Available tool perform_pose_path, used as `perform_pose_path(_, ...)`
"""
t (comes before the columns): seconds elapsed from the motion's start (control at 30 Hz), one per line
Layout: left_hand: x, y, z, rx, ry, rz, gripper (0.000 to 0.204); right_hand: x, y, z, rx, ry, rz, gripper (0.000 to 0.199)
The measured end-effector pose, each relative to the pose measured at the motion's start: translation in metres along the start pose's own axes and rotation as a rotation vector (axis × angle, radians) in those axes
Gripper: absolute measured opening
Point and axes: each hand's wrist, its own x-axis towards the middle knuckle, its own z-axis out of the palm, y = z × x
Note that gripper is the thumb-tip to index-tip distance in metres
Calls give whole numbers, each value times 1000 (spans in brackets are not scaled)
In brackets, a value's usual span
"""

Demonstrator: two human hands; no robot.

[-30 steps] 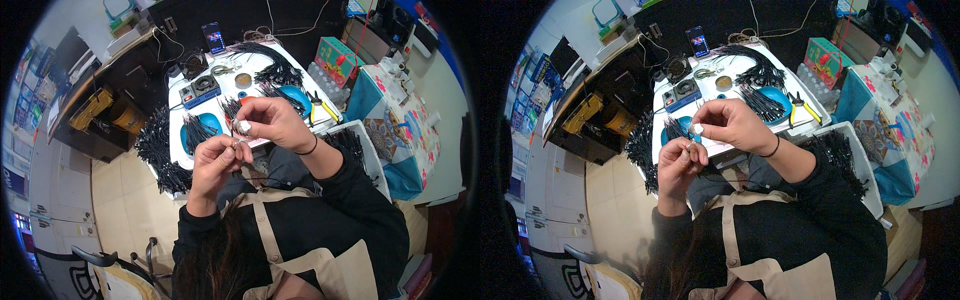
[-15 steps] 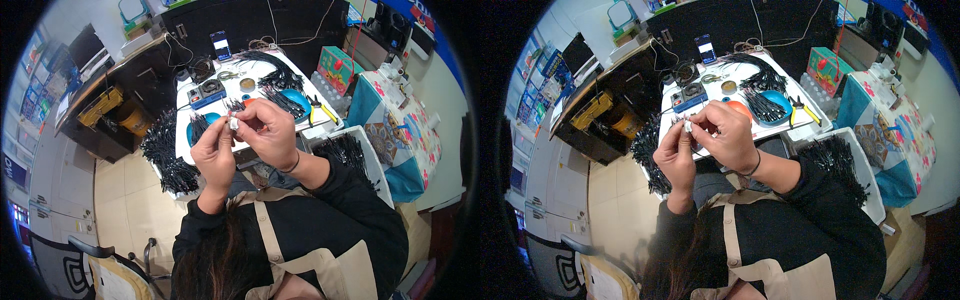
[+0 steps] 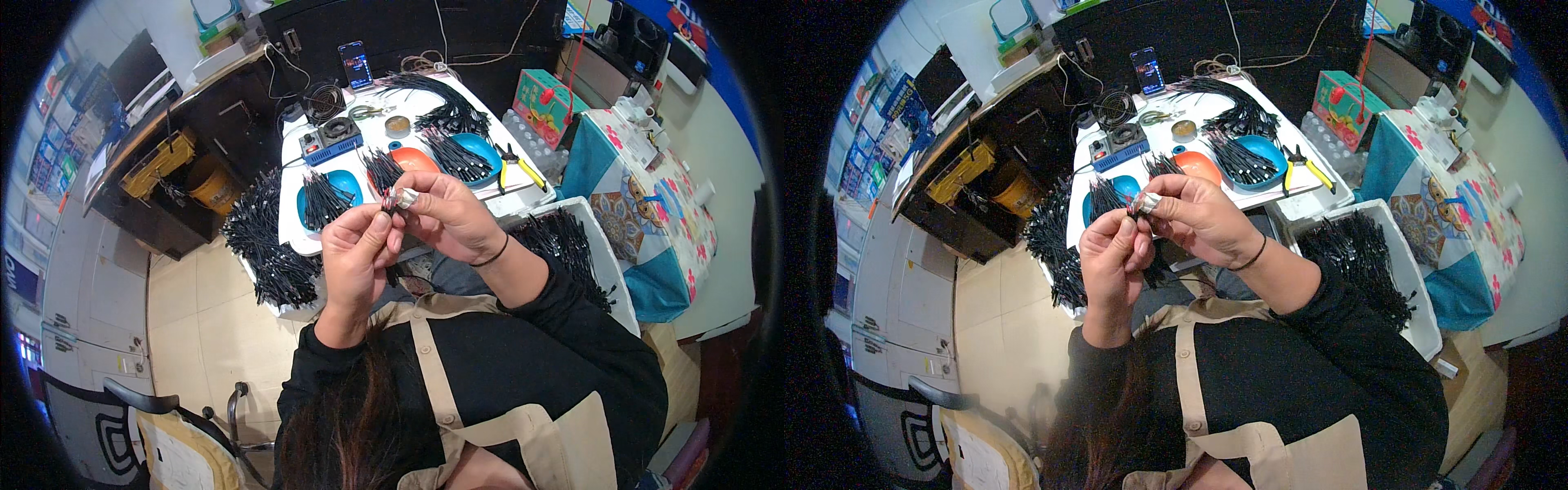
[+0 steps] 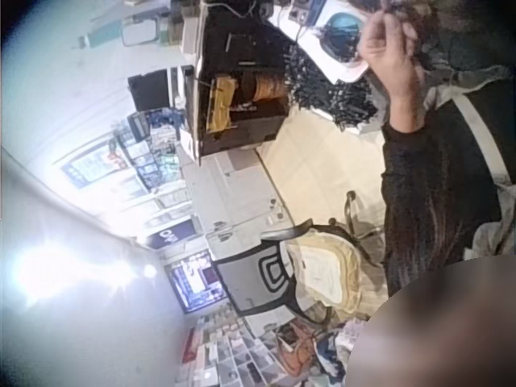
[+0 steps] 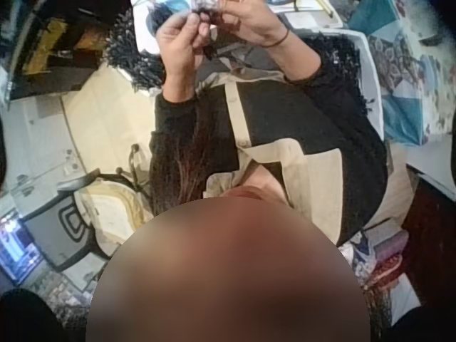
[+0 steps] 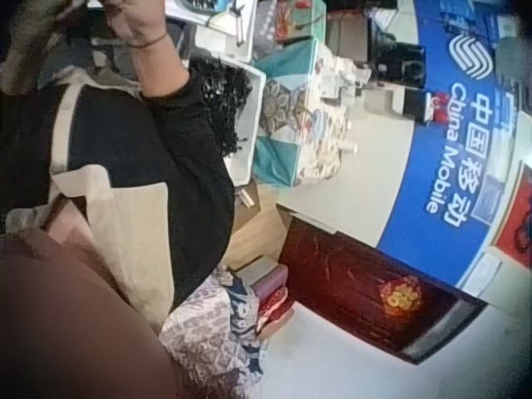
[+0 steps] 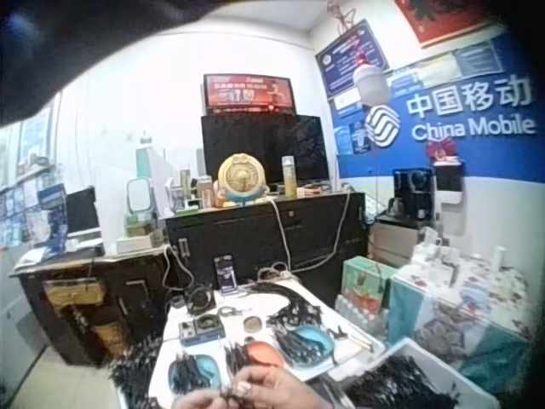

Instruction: The person repeatedly picks black wire-like components from bowls, applies a paste from a small container to the ends, and secures a white cap or sleeve onto each end. The person places finished units into a tray and continues the cycle.

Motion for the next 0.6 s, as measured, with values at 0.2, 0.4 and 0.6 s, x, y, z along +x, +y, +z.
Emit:
perform_pose_path(0.2,-7,-1,3,56,18,-10,17,-7,-9,7,-77,-2,-5,20)
perform_pose_path(0.4,-8,0,5,162,-20,47,16,-6,-10,0,-152,-24,-22,20)
perform_pose_path(0.6,-12,-6,6,272,1,98,16,-10,-3,-5,167,-96,143,16)
